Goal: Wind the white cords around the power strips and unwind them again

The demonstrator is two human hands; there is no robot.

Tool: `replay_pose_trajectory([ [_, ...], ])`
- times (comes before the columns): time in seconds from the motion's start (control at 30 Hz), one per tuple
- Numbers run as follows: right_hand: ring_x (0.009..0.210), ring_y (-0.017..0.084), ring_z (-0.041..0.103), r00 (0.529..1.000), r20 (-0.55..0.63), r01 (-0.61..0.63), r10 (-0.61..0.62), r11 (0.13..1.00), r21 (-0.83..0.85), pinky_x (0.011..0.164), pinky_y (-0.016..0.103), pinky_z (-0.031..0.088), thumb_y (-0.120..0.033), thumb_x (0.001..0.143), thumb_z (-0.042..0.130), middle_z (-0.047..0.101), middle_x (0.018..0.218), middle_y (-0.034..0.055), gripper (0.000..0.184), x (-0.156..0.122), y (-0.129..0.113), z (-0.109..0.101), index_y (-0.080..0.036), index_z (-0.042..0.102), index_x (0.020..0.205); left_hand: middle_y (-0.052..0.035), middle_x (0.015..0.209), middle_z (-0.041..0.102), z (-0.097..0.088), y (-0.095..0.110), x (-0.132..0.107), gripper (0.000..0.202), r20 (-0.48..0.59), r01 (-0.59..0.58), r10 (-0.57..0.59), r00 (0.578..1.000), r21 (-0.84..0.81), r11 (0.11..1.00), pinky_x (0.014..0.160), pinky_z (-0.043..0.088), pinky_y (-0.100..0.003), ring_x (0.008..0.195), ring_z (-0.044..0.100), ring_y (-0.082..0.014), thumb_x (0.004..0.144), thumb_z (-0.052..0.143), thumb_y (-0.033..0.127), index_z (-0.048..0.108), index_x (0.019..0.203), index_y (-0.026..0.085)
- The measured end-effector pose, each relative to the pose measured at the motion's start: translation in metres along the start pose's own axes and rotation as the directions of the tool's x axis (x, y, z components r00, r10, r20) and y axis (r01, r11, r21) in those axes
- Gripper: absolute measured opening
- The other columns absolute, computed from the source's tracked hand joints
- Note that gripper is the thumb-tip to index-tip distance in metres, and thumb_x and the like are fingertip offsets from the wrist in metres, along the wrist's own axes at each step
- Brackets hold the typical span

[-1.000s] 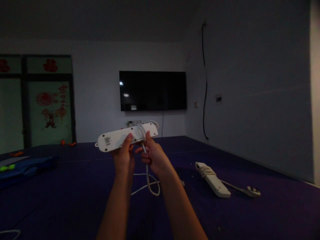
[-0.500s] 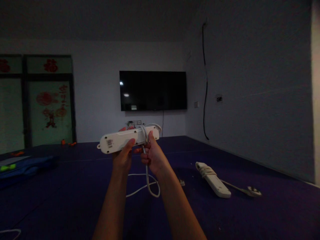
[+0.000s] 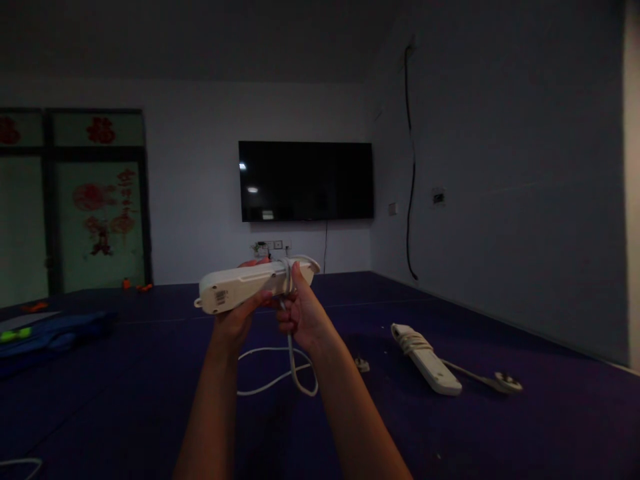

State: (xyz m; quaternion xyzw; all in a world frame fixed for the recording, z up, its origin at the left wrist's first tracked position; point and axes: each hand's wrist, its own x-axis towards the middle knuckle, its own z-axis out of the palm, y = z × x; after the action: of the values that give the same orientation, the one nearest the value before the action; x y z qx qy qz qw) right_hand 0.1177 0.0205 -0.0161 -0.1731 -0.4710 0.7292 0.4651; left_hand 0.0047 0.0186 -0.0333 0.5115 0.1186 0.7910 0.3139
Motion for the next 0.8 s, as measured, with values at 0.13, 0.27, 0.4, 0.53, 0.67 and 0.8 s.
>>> replay_pose_trajectory([
  [0.13, 0.031, 0.002, 0.027, 0.999, -0.033, 0.001, -0.001, 1.000, 0.025, 0.031, 0.012, 0.013, -0.068, 0.077, 0.043, 0.055, 0.053, -0.0010, 0.054, 0.002, 0.003, 0.001, -0.017, 0.055, 0.089, -0.0088, 0.107, 0.067, -0.005, -0.002, 0.001, 0.052, 0.040, 0.023, -0.024, 0.999, 0.027, 0.999, 0.083, 0.051, -0.035, 0.102, 0.061, -0.0246, 0.052, 0.077, 0.011, 0.062, 0.102, 0.021],
  [0.27, 0.031, 0.001, 0.025, 0.997, -0.073, 0.031, -0.028, 0.999, 0.028, 0.030, 0.012, 0.012, -0.065, 0.077, 0.047, 0.054, 0.053, -0.0021, 0.049, 0.003, 0.004, 0.003, -0.018, 0.055, 0.091, -0.0080, 0.104, 0.068, -0.005, -0.002, 0.000, 0.050, 0.051, 0.051, -0.051, 0.997, 0.005, 0.999, 0.085, 0.050, -0.035, 0.100, 0.061, -0.0236, 0.053, 0.076, 0.012, 0.063, 0.101, 0.020],
  [0.4, 0.031, 0.001, 0.024, 0.988, -0.120, 0.096, -0.094, 0.995, 0.013, 0.030, 0.012, 0.012, -0.063, 0.075, 0.051, 0.052, 0.052, -0.0030, 0.049, 0.001, 0.004, 0.005, -0.017, 0.056, 0.091, -0.0075, 0.101, 0.068, -0.003, -0.001, 0.001, 0.051, 0.035, 0.115, -0.114, 0.993, -0.006, 0.993, 0.087, 0.047, -0.033, 0.098, 0.061, -0.0225, 0.051, 0.080, 0.017, 0.064, 0.099, 0.017],
  [0.53, 0.031, 0.001, 0.024, 0.950, -0.208, 0.237, -0.234, 0.971, -0.012, 0.029, 0.013, 0.011, -0.061, 0.068, 0.060, 0.048, 0.049, -0.0061, 0.048, 0.001, 0.001, 0.004, -0.018, 0.056, 0.088, -0.0059, 0.094, 0.068, -0.003, -0.001, 0.002, 0.049, -0.031, 0.215, -0.213, 0.977, 0.092, 0.972, 0.069, 0.049, -0.025, 0.084, 0.062, -0.0177, 0.052, 0.082, 0.024, 0.064, 0.097, 0.015],
  [0.67, 0.032, 0.001, 0.024, 0.892, -0.250, 0.381, -0.378, 0.924, -0.035, 0.029, 0.014, 0.011, -0.061, 0.063, 0.064, 0.051, 0.052, -0.0058, 0.051, 0.002, -0.002, -0.001, -0.018, 0.055, 0.088, -0.0010, 0.074, 0.063, 0.004, 0.002, 0.003, 0.049, -0.087, 0.343, -0.336, 0.938, 0.085, 0.935, 0.041, 0.035, -0.015, 0.054, 0.054, -0.0081, 0.053, 0.081, 0.040, 0.063, 0.092, 0.016],
  [0.8, 0.032, 0.001, 0.026, 0.868, -0.245, 0.436, -0.431, 0.899, -0.040, 0.029, 0.016, 0.011, -0.065, 0.062, 0.062, 0.052, 0.053, -0.0054, 0.053, 0.005, -0.005, -0.009, -0.018, 0.054, 0.085, -0.0078, 0.076, 0.064, 0.027, 0.013, 0.000, 0.055, -0.049, 0.473, -0.489, 0.871, -0.187, 0.861, 0.030, 0.026, -0.014, 0.048, 0.052, -0.0086, 0.057, 0.075, 0.054, 0.059, 0.093, 0.015],
])
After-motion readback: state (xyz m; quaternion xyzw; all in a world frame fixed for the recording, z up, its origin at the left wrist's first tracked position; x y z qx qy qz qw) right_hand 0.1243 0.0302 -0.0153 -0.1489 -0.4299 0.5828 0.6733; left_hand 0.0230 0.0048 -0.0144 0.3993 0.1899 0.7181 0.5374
